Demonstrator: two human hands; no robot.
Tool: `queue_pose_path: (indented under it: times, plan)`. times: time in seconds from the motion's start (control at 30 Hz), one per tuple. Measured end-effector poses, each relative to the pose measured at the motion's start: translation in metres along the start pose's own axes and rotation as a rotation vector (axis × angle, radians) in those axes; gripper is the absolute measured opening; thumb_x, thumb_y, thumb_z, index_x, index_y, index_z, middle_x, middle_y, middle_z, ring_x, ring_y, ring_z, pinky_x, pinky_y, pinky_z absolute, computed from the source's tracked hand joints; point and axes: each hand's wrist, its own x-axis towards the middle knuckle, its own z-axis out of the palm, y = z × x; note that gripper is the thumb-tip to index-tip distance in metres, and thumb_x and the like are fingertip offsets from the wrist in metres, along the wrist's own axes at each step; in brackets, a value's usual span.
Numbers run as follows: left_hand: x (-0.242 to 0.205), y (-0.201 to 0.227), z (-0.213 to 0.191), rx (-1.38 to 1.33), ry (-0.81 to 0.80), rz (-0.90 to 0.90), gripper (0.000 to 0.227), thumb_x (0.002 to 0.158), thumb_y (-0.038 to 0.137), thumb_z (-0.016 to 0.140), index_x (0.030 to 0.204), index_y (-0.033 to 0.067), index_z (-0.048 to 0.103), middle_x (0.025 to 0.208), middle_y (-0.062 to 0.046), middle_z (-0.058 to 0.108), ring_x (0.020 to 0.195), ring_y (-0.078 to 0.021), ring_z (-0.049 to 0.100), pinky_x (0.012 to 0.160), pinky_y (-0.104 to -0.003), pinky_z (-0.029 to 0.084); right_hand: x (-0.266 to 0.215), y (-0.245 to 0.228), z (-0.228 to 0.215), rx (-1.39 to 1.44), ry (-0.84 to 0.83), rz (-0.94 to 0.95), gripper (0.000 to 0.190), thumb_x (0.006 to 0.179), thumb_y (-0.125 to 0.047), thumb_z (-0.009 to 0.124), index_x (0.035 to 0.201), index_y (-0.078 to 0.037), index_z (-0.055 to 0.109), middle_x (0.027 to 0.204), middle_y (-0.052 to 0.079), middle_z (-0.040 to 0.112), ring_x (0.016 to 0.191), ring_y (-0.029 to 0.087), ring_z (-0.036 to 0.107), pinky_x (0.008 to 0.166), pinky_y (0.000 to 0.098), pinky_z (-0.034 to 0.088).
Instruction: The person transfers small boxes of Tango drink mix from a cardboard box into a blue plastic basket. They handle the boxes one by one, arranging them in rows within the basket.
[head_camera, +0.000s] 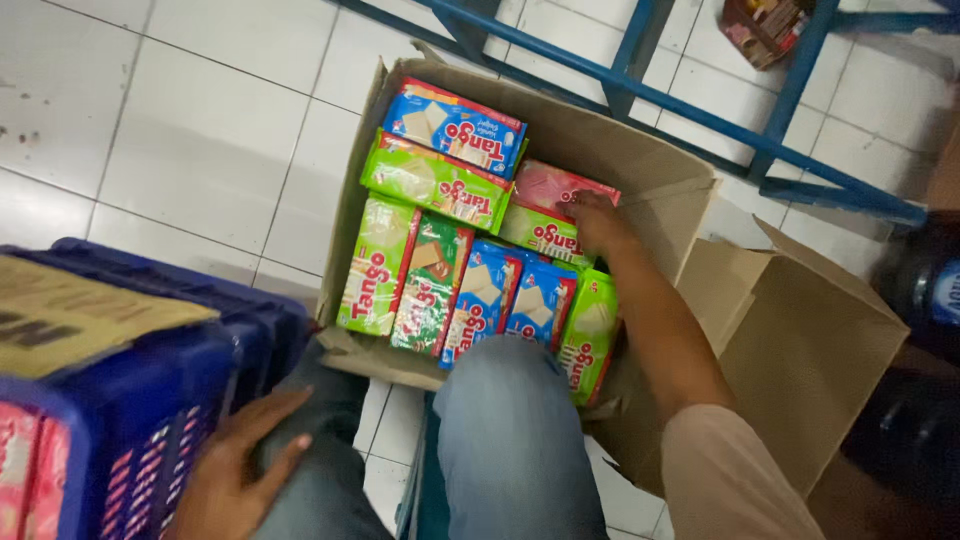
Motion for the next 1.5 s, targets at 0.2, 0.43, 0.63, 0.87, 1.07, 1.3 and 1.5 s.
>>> queue_pose_path:
  times: [0.2, 0.43, 0.63, 0.87, 1.07, 1.3, 1.5]
  plan:
    - [0.001, -0.053, 0.014, 0.028, -0.009, 0.145, 0.047, 0.063, 0.020, 0.066, 0.110, 0.0145, 0.061, 0.111, -0.002, 0.064, 0.103, -0.0132, 0.060, 0.096, -0.027, 0.039, 0.014, -0.022, -0.038, 0.045, 0.036, 0.136, 0.061, 0.084, -0.056, 0.030, 0.129, -0.014, 0.035, 0.132, 0.010, 0.037, 0.117, 0.033, 0.039, 0.087, 0.0572, 0.034]
    - [-0.009, -0.134, 0.025, 0.086, -0.205, 0.190, 0.056, 0.067, 0.038, 0.064, 0.118, 0.0183, 0.054, 0.121, 0.004, 0.058, 0.113, -0.0120, 0.053, 0.098, -0.028, 0.036, 0.017, 0.009, -0.030, -0.185, -0.045, -0.137, 0.043, 0.087, -0.033, 0.040, 0.129, -0.038, 0.034, 0.145, 0.005, 0.019, 0.131, 0.033, 0.017, 0.100, 0.0475, 0.025]
    - [-0.014, -0.195, 0.031, 0.183, -0.628, 0.086, 0.070, 0.073, 0.048, 0.065, 0.132, 0.0251, 0.034, 0.137, 0.008, 0.039, 0.126, -0.0097, 0.035, 0.103, -0.030, 0.021, 0.014, 0.000, -0.033, -0.191, -0.001, -0.058, 0.055, 0.081, -0.032, 0.055, 0.131, -0.032, 0.032, 0.145, 0.007, 0.013, 0.128, 0.035, 0.020, 0.091, 0.0554, 0.036]
    - [-0.015, -0.199, 0.030, 0.131, -0.541, 0.175, 0.069, 0.071, 0.045, 0.068, 0.129, 0.0204, 0.040, 0.134, 0.003, 0.044, 0.123, -0.0120, 0.042, 0.102, -0.030, 0.027, 0.016, -0.004, -0.046, -0.129, 0.097, -0.025, 0.073, 0.067, -0.036, 0.066, 0.130, -0.019, 0.033, 0.121, 0.023, 0.041, 0.108, 0.040, 0.042, 0.089, 0.0491, 0.034]
    - [-0.009, -0.230, 0.041, 0.217, -0.654, 0.140, 0.073, 0.076, 0.050, 0.066, 0.134, 0.0236, 0.029, 0.139, 0.003, 0.033, 0.127, -0.0113, 0.034, 0.104, -0.029, 0.020, -0.002, 0.007, -0.048, -0.309, 0.331, -0.038, 0.082, 0.056, -0.052, 0.064, 0.126, -0.018, 0.039, 0.112, 0.016, 0.049, 0.100, 0.035, 0.047, 0.076, 0.0488, 0.038]
    - [-0.013, -0.125, 0.030, 0.168, 0.056, 0.319, 0.048, 0.065, 0.031, 0.065, 0.112, 0.0201, 0.059, 0.106, 0.002, 0.066, 0.092, -0.0079, 0.066, 0.089, -0.021, 0.044, -0.064, -0.014, -0.086, -0.202, 0.295, 0.114, 0.082, 0.056, -0.049, 0.062, 0.127, -0.017, 0.037, 0.107, 0.019, 0.049, 0.096, 0.039, 0.047, 0.076, 0.0538, 0.039]
    - [-0.023, -0.063, 0.020, 0.082, 0.117, -0.003, 0.041, 0.068, 0.029, 0.063, 0.108, 0.0216, 0.062, 0.111, -0.001, 0.064, 0.102, -0.0136, 0.061, 0.094, -0.025, 0.040, -0.131, -0.047, -0.141, 0.304, 0.404, 0.265, 0.070, 0.055, -0.031, 0.070, 0.119, -0.017, 0.047, 0.115, 0.007, 0.054, 0.101, 0.029, 0.051, 0.080, 0.0402, 0.039]
